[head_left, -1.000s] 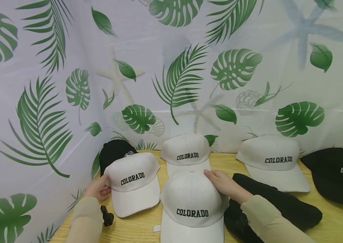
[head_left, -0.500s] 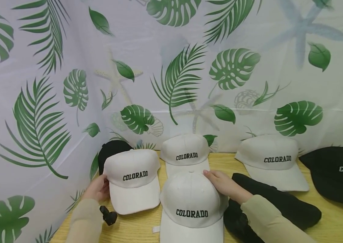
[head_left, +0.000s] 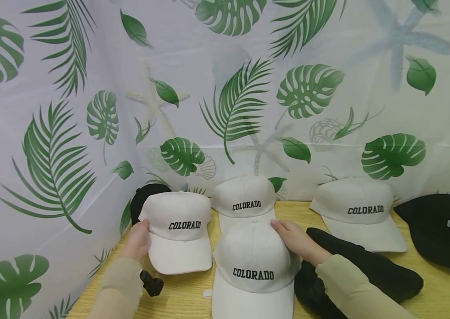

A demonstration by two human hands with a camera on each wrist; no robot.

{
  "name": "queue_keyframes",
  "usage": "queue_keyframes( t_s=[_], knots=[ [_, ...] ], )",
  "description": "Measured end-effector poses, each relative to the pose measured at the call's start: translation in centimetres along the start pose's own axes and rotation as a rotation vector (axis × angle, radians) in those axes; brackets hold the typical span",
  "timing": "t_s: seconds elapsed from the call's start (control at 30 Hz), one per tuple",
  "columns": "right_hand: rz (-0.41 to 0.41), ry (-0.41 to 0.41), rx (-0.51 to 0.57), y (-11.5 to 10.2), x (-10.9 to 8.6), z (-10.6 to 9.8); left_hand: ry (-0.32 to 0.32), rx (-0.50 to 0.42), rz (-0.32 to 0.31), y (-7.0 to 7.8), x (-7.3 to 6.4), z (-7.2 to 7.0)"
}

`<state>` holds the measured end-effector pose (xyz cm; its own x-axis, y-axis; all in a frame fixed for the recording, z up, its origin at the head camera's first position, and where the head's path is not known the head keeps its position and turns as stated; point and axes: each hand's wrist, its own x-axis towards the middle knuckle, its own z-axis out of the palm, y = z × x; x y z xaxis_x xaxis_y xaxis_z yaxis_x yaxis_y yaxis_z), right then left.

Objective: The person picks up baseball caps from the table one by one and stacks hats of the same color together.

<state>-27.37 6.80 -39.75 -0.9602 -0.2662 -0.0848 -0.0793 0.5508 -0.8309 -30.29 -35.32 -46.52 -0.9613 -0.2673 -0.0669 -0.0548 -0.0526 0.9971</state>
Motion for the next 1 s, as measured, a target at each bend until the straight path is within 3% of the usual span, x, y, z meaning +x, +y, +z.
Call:
queue_keyframes(
  t_s=[0.07,0.13,0.33,0.5,0.67,0.8,1.0],
  knots=[
    [0.006,0.013,-0.009,0.1,0.0,0.0,0.069,0.108,-0.055,3.7,-3.3,2.0],
    [0.002,0.023,-0.020,0.1,0.0,-0.1,0.105,0.149,-0.066,5.8,-5.2,2.8],
    [-0.033,0.036,-0.021,0.2,-0.1,-0.3,0.140,0.030,-0.051,8.9,-7.6,3.1],
    [-0.029,0.027,-0.015,0.2,-0.4,-0.4,0.077,-0.064,-0.015,9.6,-8.3,3.5],
    [-0.019,-0.004,0.017,0.1,-0.6,-0.4,0.045,-0.154,0.056,9.3,-7.9,4.6],
    [0.012,-0.043,0.054,0.2,-0.6,-0.9,0.007,-0.210,0.101,9.6,-8.3,6.3],
    [0.066,-0.106,0.130,0.3,-0.5,-1.8,-0.070,-0.163,0.121,9.2,-9.6,9.6]
  ],
)
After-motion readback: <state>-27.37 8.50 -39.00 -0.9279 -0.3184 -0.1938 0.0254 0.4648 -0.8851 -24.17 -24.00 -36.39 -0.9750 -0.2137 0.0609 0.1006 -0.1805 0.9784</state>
